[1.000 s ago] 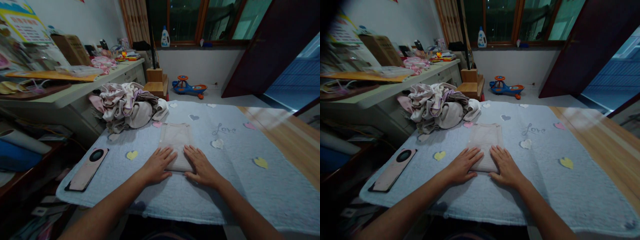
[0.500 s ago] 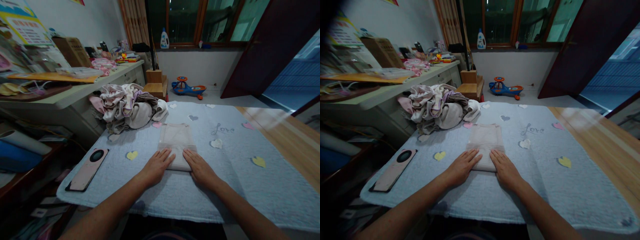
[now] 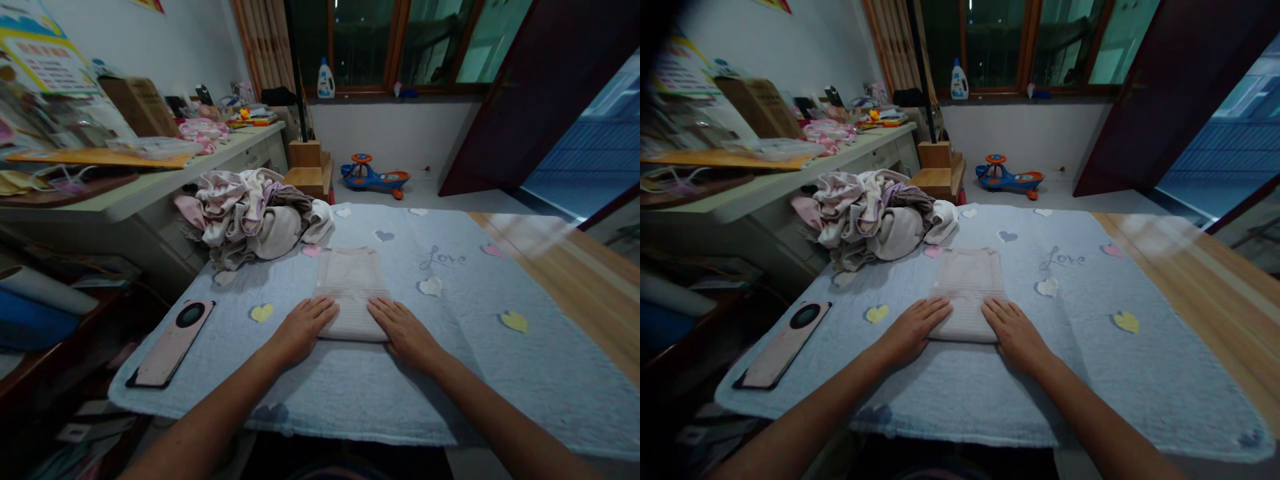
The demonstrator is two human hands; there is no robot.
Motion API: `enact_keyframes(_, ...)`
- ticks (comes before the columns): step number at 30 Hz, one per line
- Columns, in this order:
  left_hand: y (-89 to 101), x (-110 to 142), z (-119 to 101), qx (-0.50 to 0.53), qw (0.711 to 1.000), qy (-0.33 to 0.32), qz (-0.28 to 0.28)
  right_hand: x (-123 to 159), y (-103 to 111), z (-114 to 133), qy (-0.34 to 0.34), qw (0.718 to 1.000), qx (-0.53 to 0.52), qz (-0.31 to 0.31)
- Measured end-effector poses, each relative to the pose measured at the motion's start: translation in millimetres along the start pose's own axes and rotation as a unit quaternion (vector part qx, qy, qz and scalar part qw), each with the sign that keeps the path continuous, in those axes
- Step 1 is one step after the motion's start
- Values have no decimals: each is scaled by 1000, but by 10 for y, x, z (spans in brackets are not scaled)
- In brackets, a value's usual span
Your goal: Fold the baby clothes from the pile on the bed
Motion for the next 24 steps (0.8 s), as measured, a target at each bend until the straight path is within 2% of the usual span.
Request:
enact_keyframes(5, 113, -26, 54, 70, 996, -6, -51, -57, 12, -106, 0, 998, -27, -50)
enact_keyframes(8, 220, -32, 144, 148, 986, 18, -76, -74, 37, -217, -21, 996, -64, -59)
enact_keyframes(11, 353, -40, 250, 249, 960, 60, -109, -77, 97, -347, -48, 988, -126, -80)
enact_keyframes(14, 436, -45, 347, 317, 929, 93, -166, -54, 136, -488, -91, 969, -191, -129)
enact_keyframes(17, 354, -80, 413, 324, 924, 92, -180, -17, 76, -554, -119, 958, -205, -163)
enact_keyframes(21, 175, -164, 428, 280, 949, 29, -140, -20, -42, -469, -80, 970, -165, -162)
enact_keyframes(24, 152, -215, 439, 270, 954, 7, -130, -55, -72, -447, -62, 973, -157, -155)
Point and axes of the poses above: each hand's wrist, its own x-axis away from the middle knuckle, its own y-axis out of the back of the hand, z = x × y, the point moved 8 cm from there along -x, towards the middle knuckle, and after that the axes turned 11 degrees about x, right-handed, at the moved point
